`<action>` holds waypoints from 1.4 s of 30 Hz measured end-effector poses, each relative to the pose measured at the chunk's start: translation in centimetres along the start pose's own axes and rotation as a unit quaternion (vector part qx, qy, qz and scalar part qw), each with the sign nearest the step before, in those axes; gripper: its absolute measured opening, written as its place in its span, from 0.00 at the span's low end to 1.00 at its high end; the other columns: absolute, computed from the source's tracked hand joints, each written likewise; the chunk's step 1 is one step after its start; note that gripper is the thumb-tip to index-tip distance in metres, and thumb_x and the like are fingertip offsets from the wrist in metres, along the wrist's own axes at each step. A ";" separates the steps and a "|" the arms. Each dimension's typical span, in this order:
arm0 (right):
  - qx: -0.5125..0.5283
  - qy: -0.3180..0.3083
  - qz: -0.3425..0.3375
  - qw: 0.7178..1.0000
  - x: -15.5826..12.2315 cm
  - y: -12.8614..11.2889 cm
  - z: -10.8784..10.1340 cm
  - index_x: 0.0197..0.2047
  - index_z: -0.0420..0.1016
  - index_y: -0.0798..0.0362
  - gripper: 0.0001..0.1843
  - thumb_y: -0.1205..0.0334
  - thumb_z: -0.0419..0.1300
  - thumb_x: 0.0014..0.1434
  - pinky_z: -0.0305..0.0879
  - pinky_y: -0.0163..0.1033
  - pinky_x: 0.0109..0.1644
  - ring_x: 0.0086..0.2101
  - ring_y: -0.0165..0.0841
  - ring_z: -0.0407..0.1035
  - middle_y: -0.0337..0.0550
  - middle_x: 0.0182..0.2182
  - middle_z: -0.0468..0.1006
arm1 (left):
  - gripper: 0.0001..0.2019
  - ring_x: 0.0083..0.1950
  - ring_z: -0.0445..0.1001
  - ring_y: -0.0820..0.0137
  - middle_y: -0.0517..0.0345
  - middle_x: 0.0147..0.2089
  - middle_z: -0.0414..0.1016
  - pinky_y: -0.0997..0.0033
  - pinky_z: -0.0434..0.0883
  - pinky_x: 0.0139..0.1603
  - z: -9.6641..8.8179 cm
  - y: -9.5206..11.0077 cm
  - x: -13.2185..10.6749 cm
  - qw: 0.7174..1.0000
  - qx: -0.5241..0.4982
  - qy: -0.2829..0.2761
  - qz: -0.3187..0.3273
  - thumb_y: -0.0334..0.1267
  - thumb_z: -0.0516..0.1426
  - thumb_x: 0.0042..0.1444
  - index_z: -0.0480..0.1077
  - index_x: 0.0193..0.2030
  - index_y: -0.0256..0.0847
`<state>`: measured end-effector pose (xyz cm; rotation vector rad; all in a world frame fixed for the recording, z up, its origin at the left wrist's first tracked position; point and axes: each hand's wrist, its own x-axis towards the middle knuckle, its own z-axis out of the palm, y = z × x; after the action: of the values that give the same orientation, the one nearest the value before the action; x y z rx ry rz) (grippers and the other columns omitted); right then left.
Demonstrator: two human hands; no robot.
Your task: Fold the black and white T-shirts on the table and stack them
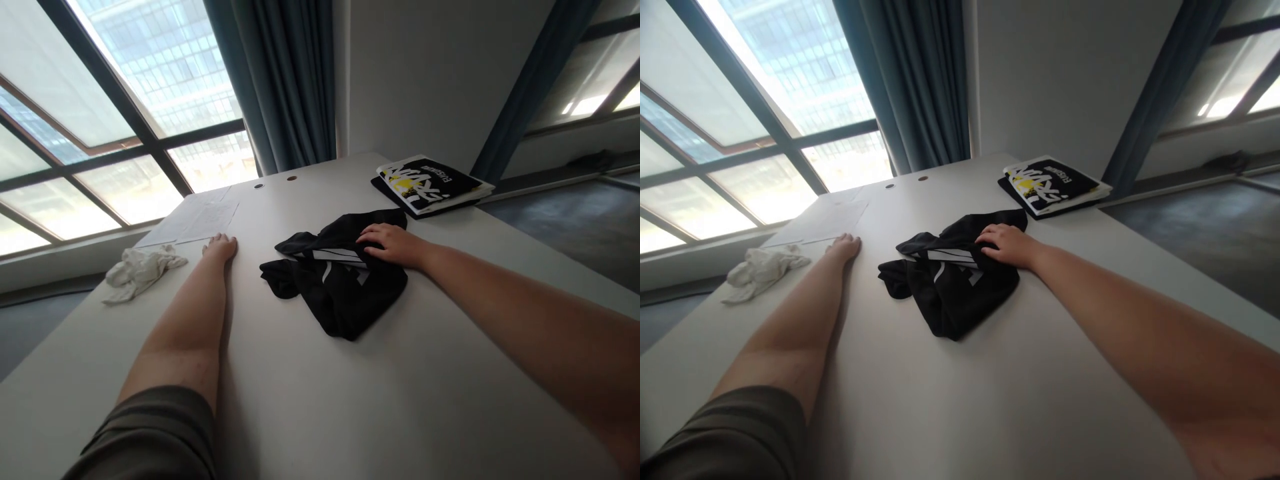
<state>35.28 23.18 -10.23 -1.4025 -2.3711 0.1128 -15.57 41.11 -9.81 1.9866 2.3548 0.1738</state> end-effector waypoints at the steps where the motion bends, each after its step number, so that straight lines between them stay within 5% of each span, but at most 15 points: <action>1: 0.002 0.000 0.003 1.000 0.0 0.0 0.0 0.56 0.83 0.44 0.20 0.51 0.59 0.65 0.65 0.58 0.65 0.58 0.50 0.72 0.50 0.58 0.78 | 0.34 0.81 0.47 0.47 0.36 0.81 0.48 0.37 0.53 0.76 -0.1 0.1 -0.2 1.000 0.000 0.000 -0.005 0.52 0.44 0.69 0.60 0.75 0.35; 6: -0.014 -0.002 0.002 1.000 0.0 0.0 0.2 0.57 0.82 0.43 0.20 0.51 0.58 0.66 0.66 0.56 0.63 0.57 0.48 0.71 0.49 0.58 0.78 | 0.34 0.81 0.44 0.42 0.33 0.80 0.49 0.33 0.52 0.75 -0.4 0.2 -2.4 1.000 -0.015 0.006 -0.003 0.52 0.45 0.68 0.61 0.74 0.34; 11: -0.042 -0.014 -0.011 0.999 -0.1 -0.9 -0.3 0.57 0.82 0.48 0.20 0.53 0.57 0.68 0.64 0.56 0.61 0.60 0.50 0.69 0.53 0.60 0.77 | 0.30 0.79 0.53 0.42 0.32 0.77 0.59 0.31 0.56 0.73 -0.5 1.0 -7.3 0.996 -0.055 0.027 0.058 0.49 0.45 0.70 0.64 0.72 0.35; 16: -0.034 0.001 -0.013 0.999 -0.2 -4.6 -0.9 0.54 0.82 0.48 0.21 0.48 0.52 0.73 0.50 0.65 0.68 0.61 0.50 0.67 0.51 0.59 0.77 | 0.30 0.75 0.62 0.61 0.50 0.75 0.64 0.59 0.59 0.76 0.3 4.2 -17.0 0.962 -0.127 0.040 0.239 0.51 0.40 0.74 0.62 0.75 0.43; 18: -0.005 -0.026 -0.028 0.999 -0.4 -6.7 -0.8 0.58 0.79 0.49 0.23 0.45 0.52 0.73 0.50 0.63 0.69 0.58 0.48 0.69 0.52 0.58 0.77 | 0.32 0.74 0.64 0.56 0.47 0.73 0.66 0.55 0.60 0.75 0.5 6.0 -21.7 0.927 -0.124 0.021 0.353 0.53 0.48 0.70 0.58 0.77 0.43; 23: 0.005 -0.068 -0.101 0.993 -1.3 -10.5 -0.8 0.44 0.77 0.53 0.17 0.47 0.61 0.67 0.65 0.43 0.50 0.43 0.41 0.74 0.51 0.46 0.79 | 0.28 0.64 0.72 0.48 0.43 0.63 0.75 0.43 0.65 0.66 0.0 8.1 -29.1 0.958 -0.041 0.050 0.280 0.42 0.53 0.67 0.63 0.73 0.44; 27: 0.084 0.000 -0.067 0.994 -1.6 -8.7 -2.7 0.32 0.72 0.52 0.20 0.47 0.55 0.69 0.61 0.38 0.41 0.34 0.35 0.70 0.44 0.33 0.78 | 0.20 0.61 0.74 0.48 0.46 0.59 0.78 0.44 0.67 0.63 -1.0 4.7 -28.2 0.976 -0.026 0.055 0.209 0.40 0.53 0.66 0.70 0.63 0.48; 30: 0.141 0.129 0.080 0.978 -1.4 -5.2 -4.1 0.32 0.73 0.51 0.23 0.40 0.55 0.66 0.61 0.38 0.38 0.32 0.36 0.69 0.41 0.27 0.76 | 0.19 0.61 0.74 0.46 0.43 0.60 0.77 0.45 0.69 0.60 -1.7 0.4 -25.4 0.991 -0.035 0.090 0.093 0.39 0.53 0.66 0.70 0.62 0.46; 34: 0.179 0.255 0.247 0.918 -0.8 -1.1 -3.9 0.35 0.75 0.51 0.22 0.40 0.58 0.62 0.64 0.42 0.37 0.30 0.40 0.71 0.44 0.26 0.76 | 0.20 0.60 0.75 0.46 0.39 0.57 0.77 0.48 0.72 0.57 -2.4 -4.3 -22.4 0.989 -0.070 0.127 -0.023 0.41 0.53 0.66 0.71 0.62 0.43; 39: 0.230 0.259 0.281 0.895 0.1 0.6 -1.0 0.54 0.75 0.52 0.23 0.46 0.60 0.62 0.73 0.50 0.47 0.37 0.45 0.77 0.49 0.35 0.82 | 0.25 0.64 0.72 0.46 0.40 0.63 0.72 0.46 0.68 0.66 -2.0 -5.1 -22.0 0.980 -0.080 0.178 0.030 0.48 0.56 0.65 0.72 0.67 0.44; 42: 0.180 0.259 0.227 0.921 0.1 -0.2 -0.3 0.70 0.64 0.53 0.37 0.52 0.62 0.59 0.70 0.57 0.58 0.51 0.50 0.76 0.56 0.52 0.80 | 0.28 0.68 0.68 0.47 0.45 0.69 0.70 0.43 0.60 0.72 -1.4 -3.3 -23.0 0.972 -0.053 0.183 0.140 0.48 0.60 0.62 0.70 0.69 0.50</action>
<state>35.19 23.12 -9.85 -1.5345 -1.4854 0.2519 -15.05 17.86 -9.55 2.3972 2.1734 0.7214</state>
